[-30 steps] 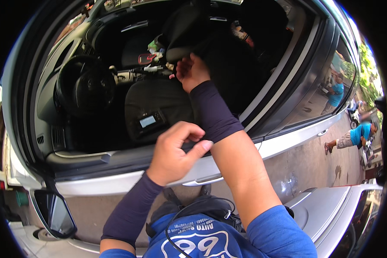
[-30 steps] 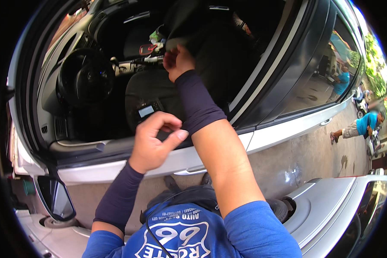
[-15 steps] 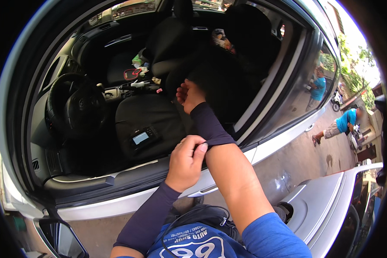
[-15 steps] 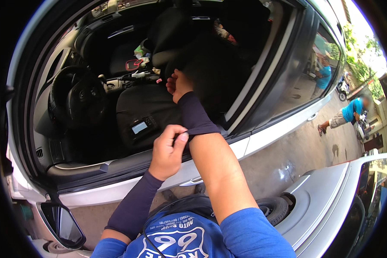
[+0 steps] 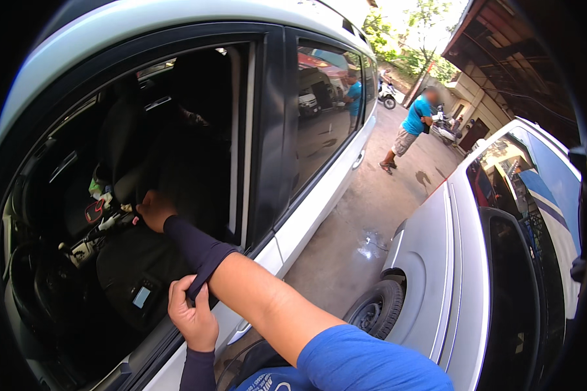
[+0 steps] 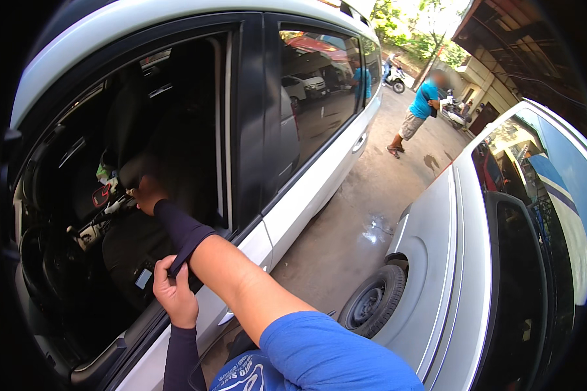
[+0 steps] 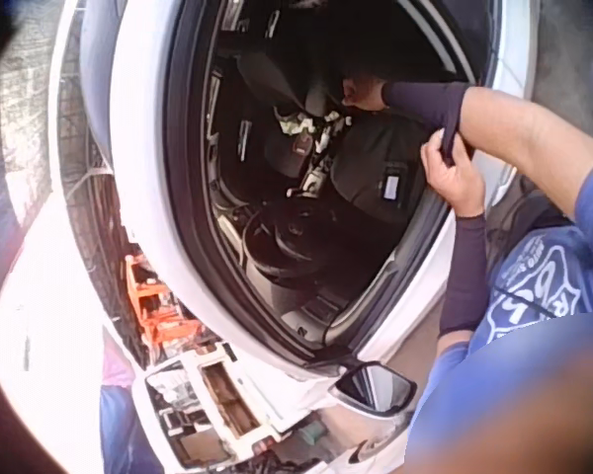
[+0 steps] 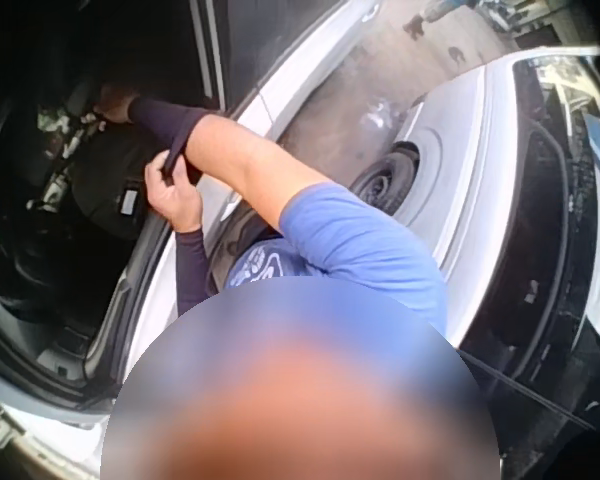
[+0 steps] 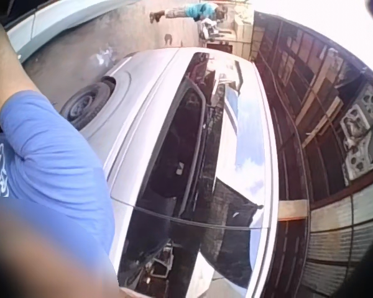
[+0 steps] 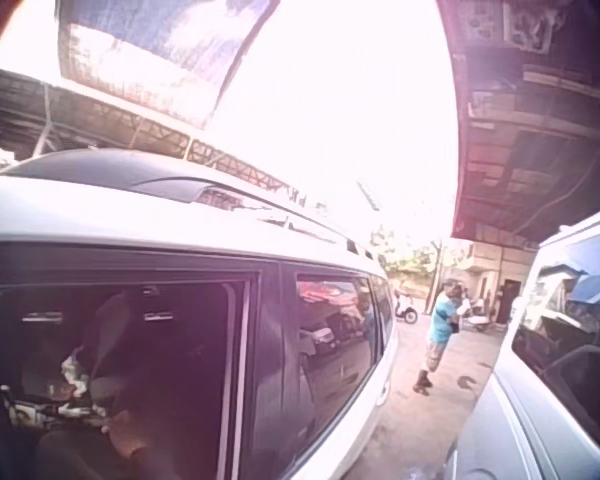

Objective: The person sits in the driver seat of a white car, starts the engine, and uses a handheld diagnostic scanner to read vehicle data. They briefly handle a paper document and then continue operating the scanner while seated.

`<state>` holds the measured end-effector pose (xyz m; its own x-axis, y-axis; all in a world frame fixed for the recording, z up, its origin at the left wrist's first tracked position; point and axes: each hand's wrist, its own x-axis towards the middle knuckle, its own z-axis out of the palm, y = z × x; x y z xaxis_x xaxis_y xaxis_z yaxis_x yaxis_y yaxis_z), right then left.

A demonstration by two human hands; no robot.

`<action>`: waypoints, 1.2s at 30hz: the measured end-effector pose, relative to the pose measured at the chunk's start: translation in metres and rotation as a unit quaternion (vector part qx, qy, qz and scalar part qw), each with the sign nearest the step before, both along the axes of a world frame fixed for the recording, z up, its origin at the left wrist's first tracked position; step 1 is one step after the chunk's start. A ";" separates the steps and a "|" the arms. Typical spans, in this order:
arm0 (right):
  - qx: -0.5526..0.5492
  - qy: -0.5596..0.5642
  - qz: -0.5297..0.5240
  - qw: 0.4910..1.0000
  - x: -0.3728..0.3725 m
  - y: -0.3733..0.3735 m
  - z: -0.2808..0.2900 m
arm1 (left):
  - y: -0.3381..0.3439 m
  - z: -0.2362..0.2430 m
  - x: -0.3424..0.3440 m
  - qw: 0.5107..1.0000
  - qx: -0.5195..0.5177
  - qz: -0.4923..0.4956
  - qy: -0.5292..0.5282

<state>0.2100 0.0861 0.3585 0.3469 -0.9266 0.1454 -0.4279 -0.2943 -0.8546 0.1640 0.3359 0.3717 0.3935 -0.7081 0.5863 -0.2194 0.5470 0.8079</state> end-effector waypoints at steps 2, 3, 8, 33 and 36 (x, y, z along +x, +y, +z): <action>-0.059 0.030 -0.032 0.997 -0.003 -0.002 -0.006 | 0.007 -0.001 -0.005 0.991 0.060 -0.045 0.110; -0.079 0.034 -0.044 0.995 -0.004 -0.004 -0.010 | 0.013 0.001 -0.006 0.979 0.088 -0.090 0.157; -0.149 0.055 0.005 0.987 0.007 -0.018 -0.013 | 0.038 0.008 -0.016 0.987 0.050 -0.142 0.047; -0.135 0.285 0.038 0.948 -0.007 0.056 -0.069 | 0.011 0.013 0.006 0.972 0.071 0.120 -0.189; -0.198 0.348 0.072 0.913 -0.009 0.043 -0.073 | 0.000 0.026 0.003 0.969 0.194 -0.086 0.128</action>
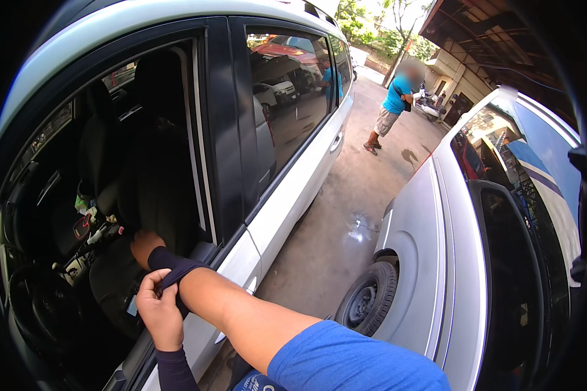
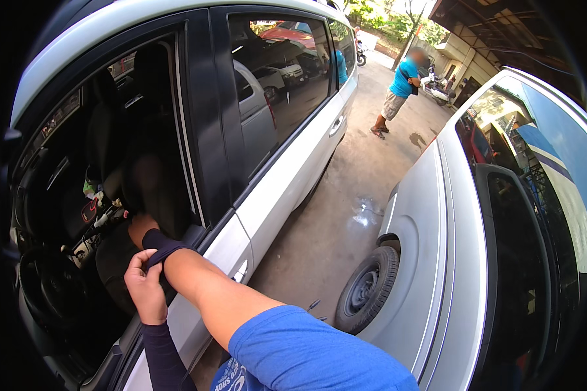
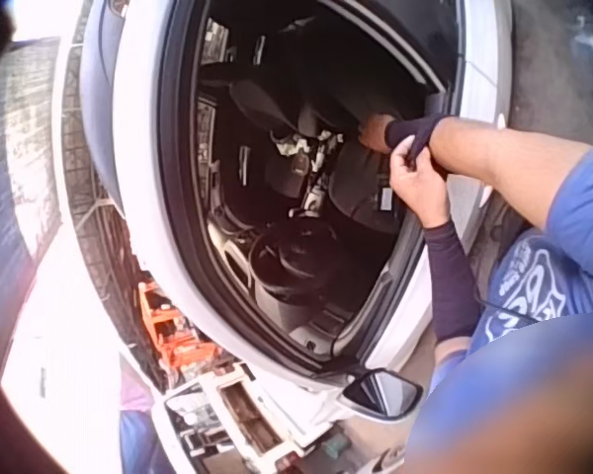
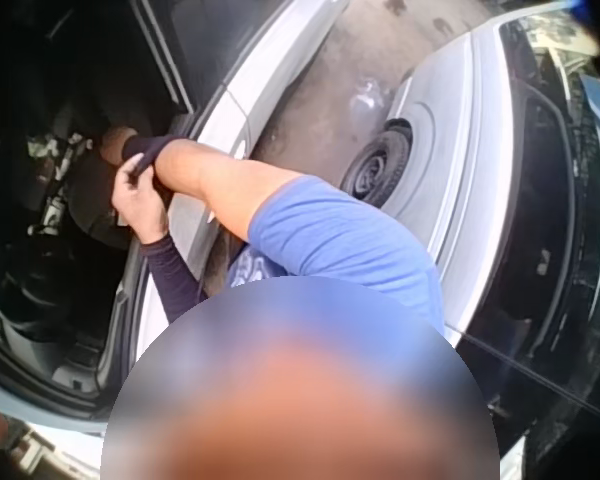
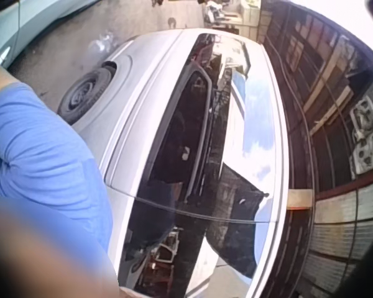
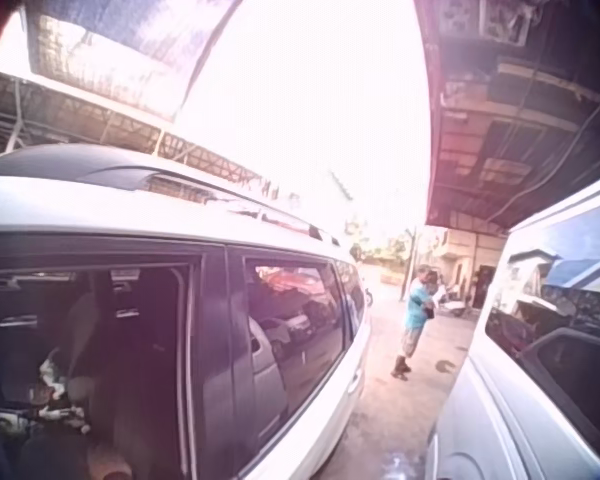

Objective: The person sits in the driver seat of a white car, starts the engine, and uses a handheld diagnostic scanner to read vehicle data. They briefly handle a paper document and then continue operating the scanner while seated.

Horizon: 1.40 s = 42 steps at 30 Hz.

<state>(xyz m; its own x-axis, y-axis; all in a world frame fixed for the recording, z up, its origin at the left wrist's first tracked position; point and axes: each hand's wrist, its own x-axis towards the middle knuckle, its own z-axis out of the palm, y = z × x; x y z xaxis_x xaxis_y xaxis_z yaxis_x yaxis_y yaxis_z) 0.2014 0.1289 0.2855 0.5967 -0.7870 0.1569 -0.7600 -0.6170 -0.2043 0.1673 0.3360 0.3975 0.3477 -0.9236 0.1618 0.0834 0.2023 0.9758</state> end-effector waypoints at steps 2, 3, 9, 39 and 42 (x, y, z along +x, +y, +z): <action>-0.021 0.076 0.043 0.996 -0.006 -0.011 0.000 | -0.001 0.011 -0.004 0.993 0.042 -0.052 0.098; -0.031 0.086 0.046 0.995 -0.010 -0.017 0.000 | -0.002 0.016 -0.007 0.988 0.048 -0.083 0.121; -0.061 0.151 0.081 0.983 -0.013 -0.034 0.005 | -0.026 0.020 -0.019 0.983 0.068 -0.141 0.098; 0.607 -0.766 -0.041 0.209 -0.001 -0.126 0.118 | -0.004 -0.025 -0.077 0.939 0.047 0.227 -0.253; 0.603 -0.773 0.022 0.199 -0.012 -0.119 0.131 | 0.007 -0.016 -0.088 0.915 -0.031 0.106 -0.388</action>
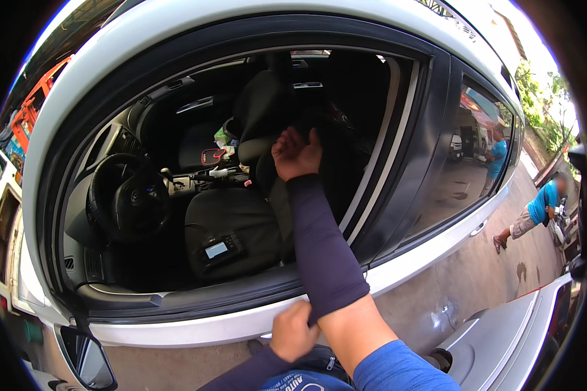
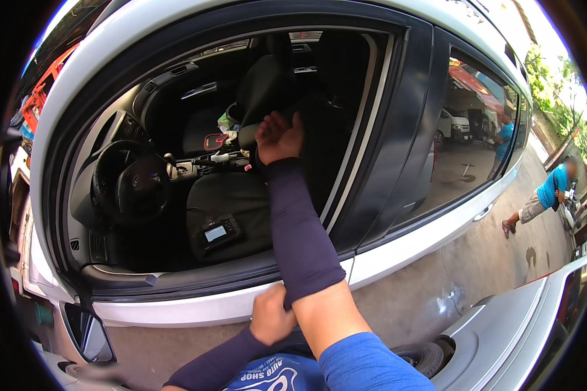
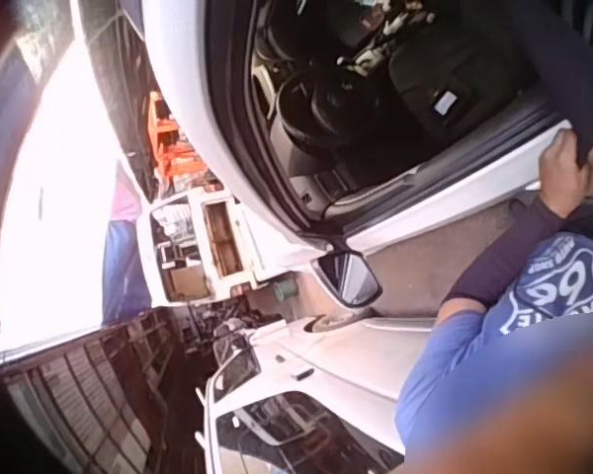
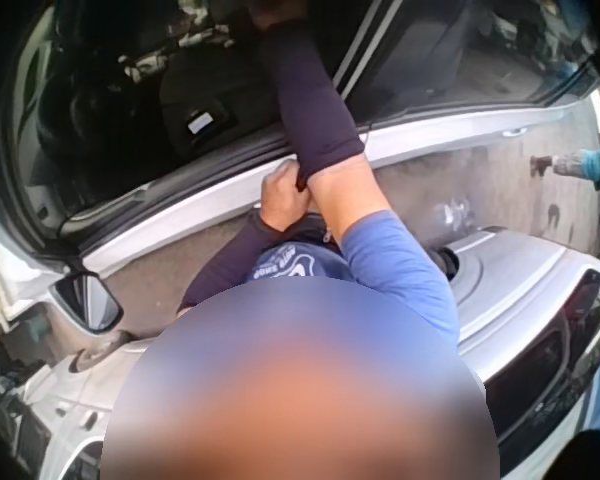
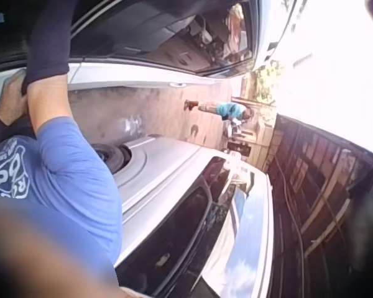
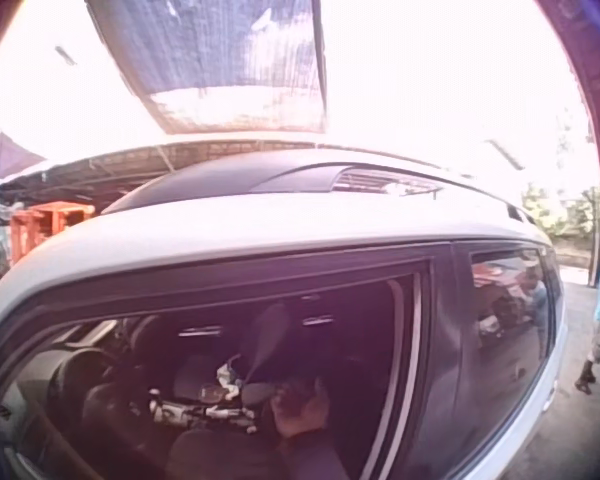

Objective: The person sits in the driver seat of a white car, starts the engine, and uses a handheld diagnostic scanner to read vehicle data. They briefly handle a paper document and then continue operating the scanner while seated.

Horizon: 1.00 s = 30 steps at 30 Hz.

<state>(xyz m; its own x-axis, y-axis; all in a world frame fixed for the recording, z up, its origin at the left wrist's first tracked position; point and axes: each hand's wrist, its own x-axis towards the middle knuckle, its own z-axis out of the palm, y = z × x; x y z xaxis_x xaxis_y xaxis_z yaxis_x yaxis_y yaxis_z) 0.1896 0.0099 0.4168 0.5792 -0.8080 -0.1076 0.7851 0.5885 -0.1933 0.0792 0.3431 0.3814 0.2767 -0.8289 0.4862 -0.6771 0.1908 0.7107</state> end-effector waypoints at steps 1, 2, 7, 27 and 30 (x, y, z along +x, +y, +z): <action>-0.027 0.015 -0.011 0.999 -0.003 0.002 0.004 | 0.015 0.004 -0.001 0.997 -0.034 -0.072 -0.001; -0.053 0.038 -0.037 0.997 -0.007 0.006 0.007 | 0.031 0.008 -0.001 0.995 -0.036 -0.089 -0.004; -0.169 0.127 0.014 0.977 -0.001 0.054 0.000 | 0.031 0.009 0.025 0.976 -0.052 -0.212 0.006; -0.638 0.733 0.006 0.236 -0.028 0.063 -0.129 | -0.024 0.056 -0.021 0.988 0.032 -0.004 -0.154; -0.659 0.729 0.024 0.185 -0.024 0.063 -0.139 | -0.025 0.058 -0.014 0.980 0.133 -0.009 0.146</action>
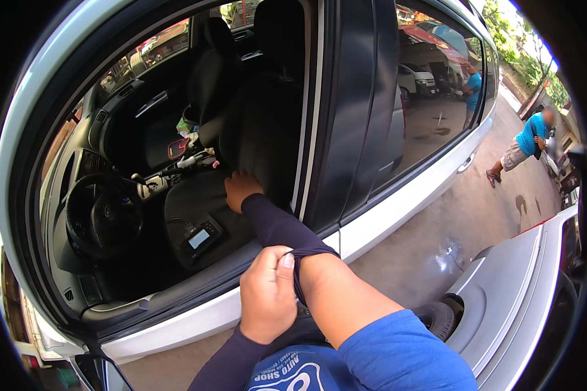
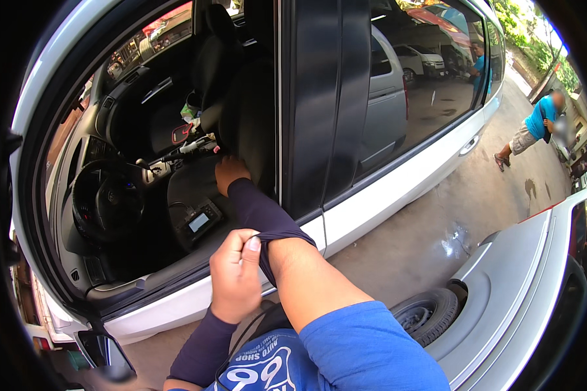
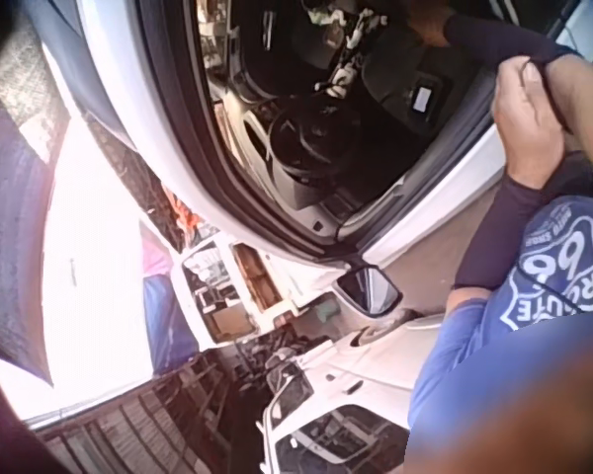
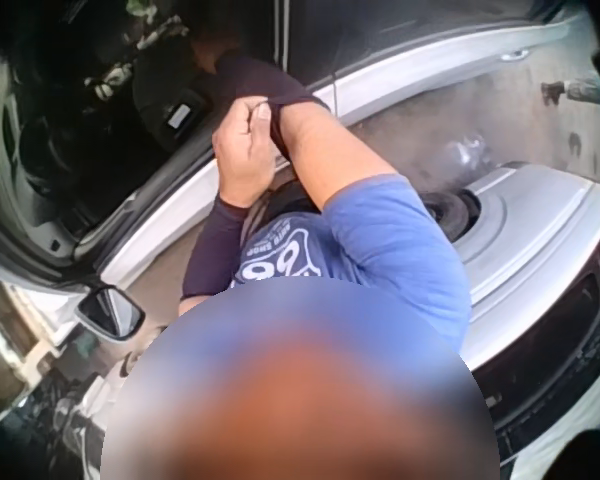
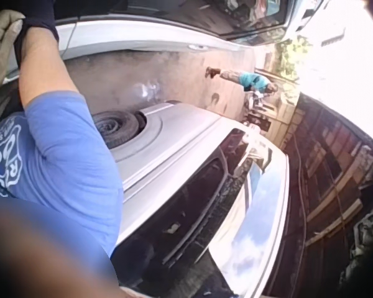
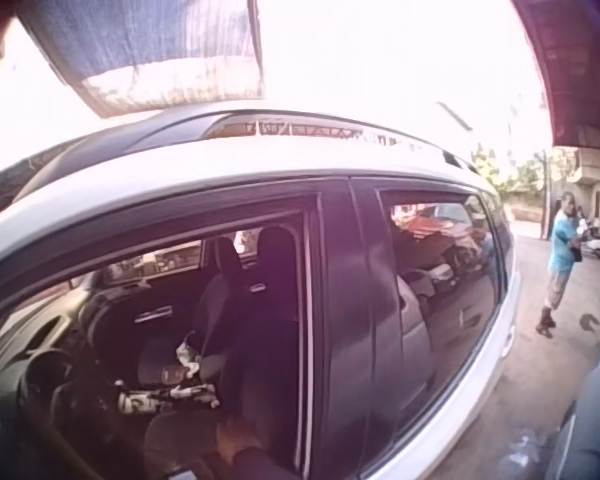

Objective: The person sits in the driver seat of a white car, starts the engine, and uses a handheld diagnostic scanner to read vehicle data. They briefly handle a paper document and then continue operating the scanner while seated.

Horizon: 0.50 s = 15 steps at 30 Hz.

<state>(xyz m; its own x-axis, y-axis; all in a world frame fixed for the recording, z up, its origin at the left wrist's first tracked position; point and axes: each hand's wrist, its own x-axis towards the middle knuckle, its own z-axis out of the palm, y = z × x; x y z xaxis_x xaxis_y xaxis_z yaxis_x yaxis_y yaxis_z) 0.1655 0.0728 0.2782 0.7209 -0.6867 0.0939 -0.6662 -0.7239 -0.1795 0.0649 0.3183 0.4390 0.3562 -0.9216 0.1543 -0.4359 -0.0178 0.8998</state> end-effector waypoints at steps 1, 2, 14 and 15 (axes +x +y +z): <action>-0.007 0.022 0.000 1.000 0.002 0.002 -0.002 | 0.000 0.002 0.005 0.985 0.018 -0.005 0.173; -0.013 0.018 0.010 1.000 0.005 0.004 -0.003 | 0.003 0.004 0.004 0.907 0.003 -0.028 0.421; -0.224 0.109 0.144 0.958 0.025 0.038 -0.013 | -0.035 0.027 0.024 0.968 -0.090 -0.016 -0.234; -0.230 0.110 0.156 0.954 0.024 0.040 -0.015 | -0.043 0.031 0.023 0.954 -0.083 -0.017 -0.289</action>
